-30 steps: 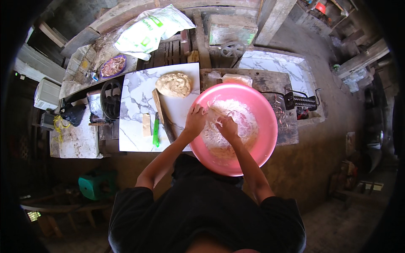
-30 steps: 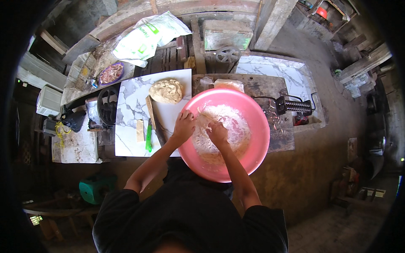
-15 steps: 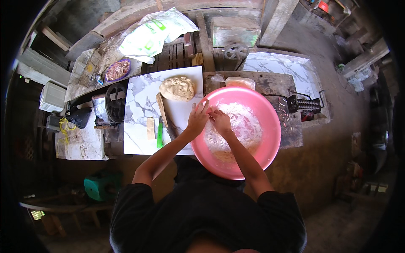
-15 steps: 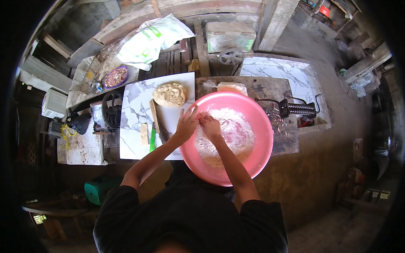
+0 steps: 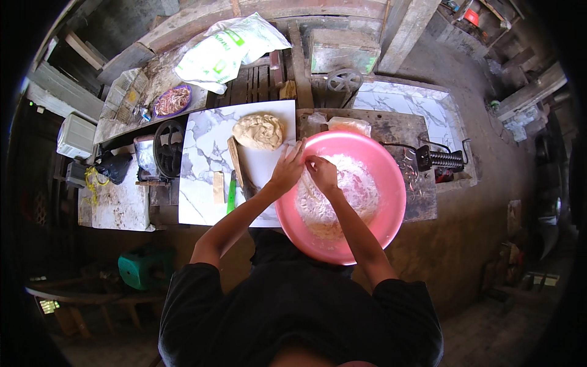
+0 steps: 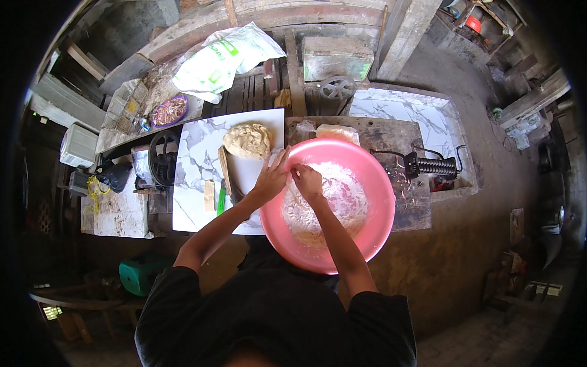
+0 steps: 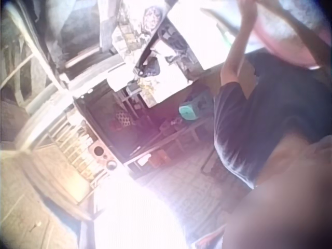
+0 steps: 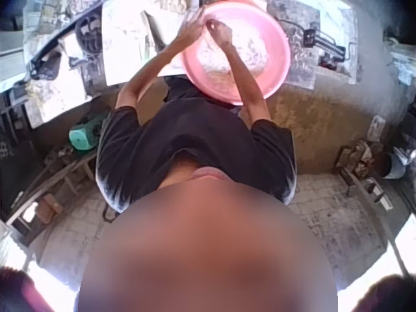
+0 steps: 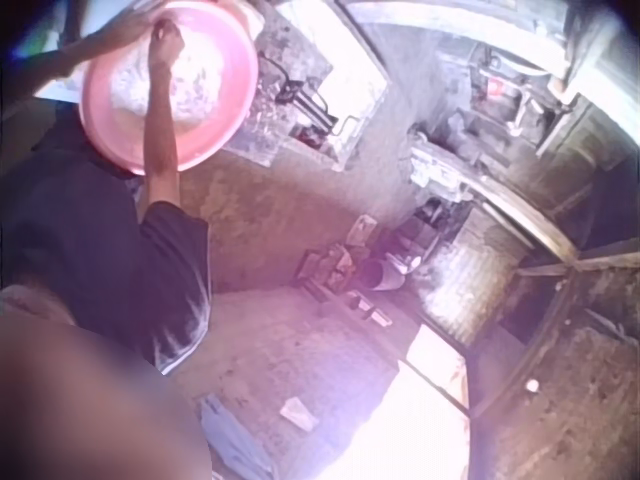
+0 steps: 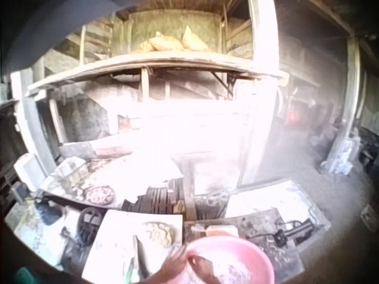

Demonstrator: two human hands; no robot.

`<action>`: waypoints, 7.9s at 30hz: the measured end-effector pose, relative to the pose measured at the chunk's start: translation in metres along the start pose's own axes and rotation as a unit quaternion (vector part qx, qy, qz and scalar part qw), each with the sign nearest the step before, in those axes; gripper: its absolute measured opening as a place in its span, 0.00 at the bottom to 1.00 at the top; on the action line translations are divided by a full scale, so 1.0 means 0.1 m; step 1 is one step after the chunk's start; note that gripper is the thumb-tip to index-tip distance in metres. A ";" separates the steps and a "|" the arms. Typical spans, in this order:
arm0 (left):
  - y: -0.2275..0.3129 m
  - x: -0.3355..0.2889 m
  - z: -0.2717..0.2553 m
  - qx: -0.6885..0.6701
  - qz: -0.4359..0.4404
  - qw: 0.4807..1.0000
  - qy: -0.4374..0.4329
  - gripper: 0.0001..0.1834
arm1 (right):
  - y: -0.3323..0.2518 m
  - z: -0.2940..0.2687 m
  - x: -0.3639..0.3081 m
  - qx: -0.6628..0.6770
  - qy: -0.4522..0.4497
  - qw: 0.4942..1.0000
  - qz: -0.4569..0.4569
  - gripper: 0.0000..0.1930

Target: The person prepares dough by hand on a tiled surface, using a knife to cut portions of dough and then kneading and coating them in flour within a pink bowl.

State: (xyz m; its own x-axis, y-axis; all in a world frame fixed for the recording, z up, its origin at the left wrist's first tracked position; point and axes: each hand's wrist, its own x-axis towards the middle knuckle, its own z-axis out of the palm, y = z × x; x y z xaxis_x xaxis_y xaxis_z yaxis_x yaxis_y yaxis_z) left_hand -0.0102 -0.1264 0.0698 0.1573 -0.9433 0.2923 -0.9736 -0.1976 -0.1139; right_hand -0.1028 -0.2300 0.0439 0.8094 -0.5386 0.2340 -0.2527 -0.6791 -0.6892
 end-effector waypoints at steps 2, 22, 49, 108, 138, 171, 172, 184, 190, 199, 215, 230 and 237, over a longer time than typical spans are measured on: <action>0.00 -0.01 0.02 -0.016 0.001 1.000 0.014 0.10 | 0.00 -0.01 0.00 -0.001 0.000 1.000 0.002 0.04; 0.04 0.13 -0.02 0.015 0.016 1.000 -0.023 0.08 | 0.11 -0.13 -0.51 -0.113 -0.058 0.987 0.097 0.06; 0.07 -0.45 -0.41 -0.203 -0.186 0.960 0.040 0.07 | -0.23 -0.02 -0.82 -0.166 -0.017 0.979 0.116 0.09; 0.03 -0.90 0.22 -0.259 -0.245 0.934 0.007 0.14 | -0.41 0.41 -0.47 -0.223 -0.087 0.970 0.034 0.08; -0.36 -0.71 0.32 -0.401 -0.091 0.910 0.052 0.05 | -0.41 0.46 -0.36 0.098 -0.023 0.993 0.063 0.09; -0.17 -0.94 -0.37 -0.603 -0.208 0.768 0.056 0.10 | -0.70 0.02 -0.60 0.199 -0.046 0.979 0.006 0.16; -0.18 -0.96 -0.39 -0.597 -0.188 0.774 0.094 0.09 | -0.74 0.00 -0.60 0.208 -0.033 0.977 -0.010 0.16; -0.39 -0.85 -0.94 -0.633 -0.212 0.690 0.280 0.12 | -1.09 -0.47 -0.53 0.305 0.096 0.947 -0.028 0.14; -0.39 -0.59 -1.09 -0.688 -0.227 0.636 0.266 0.17 | -1.05 -0.86 -0.61 0.338 0.170 0.925 0.009 0.14; -0.24 -0.11 -1.20 -0.611 -0.108 0.766 0.168 0.11 | -0.91 -1.23 -0.85 0.129 0.280 0.950 0.059 0.12; 0.34 0.24 -0.42 -0.610 0.051 0.783 -0.107 0.10 | -0.78 -1.03 -1.29 0.045 0.274 0.936 0.218 0.13; 0.17 -0.02 -0.14 -0.387 -0.051 0.920 -0.042 0.10 | -0.67 -0.83 -1.25 0.117 0.203 0.942 0.240 0.17; 0.14 -0.12 -0.22 -0.340 -0.036 0.936 -0.085 0.13 | -0.65 -0.72 -1.18 0.112 0.216 0.946 0.214 0.21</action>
State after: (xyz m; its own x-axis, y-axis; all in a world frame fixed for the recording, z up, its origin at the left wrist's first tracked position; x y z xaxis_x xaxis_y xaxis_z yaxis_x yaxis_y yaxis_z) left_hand -0.0295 -0.1122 0.0852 0.1937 -0.9745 0.1134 -0.8306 -0.1013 0.5475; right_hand -0.2202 -0.1587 0.1103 0.3537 -0.9268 0.1264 -0.3498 -0.2564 -0.9010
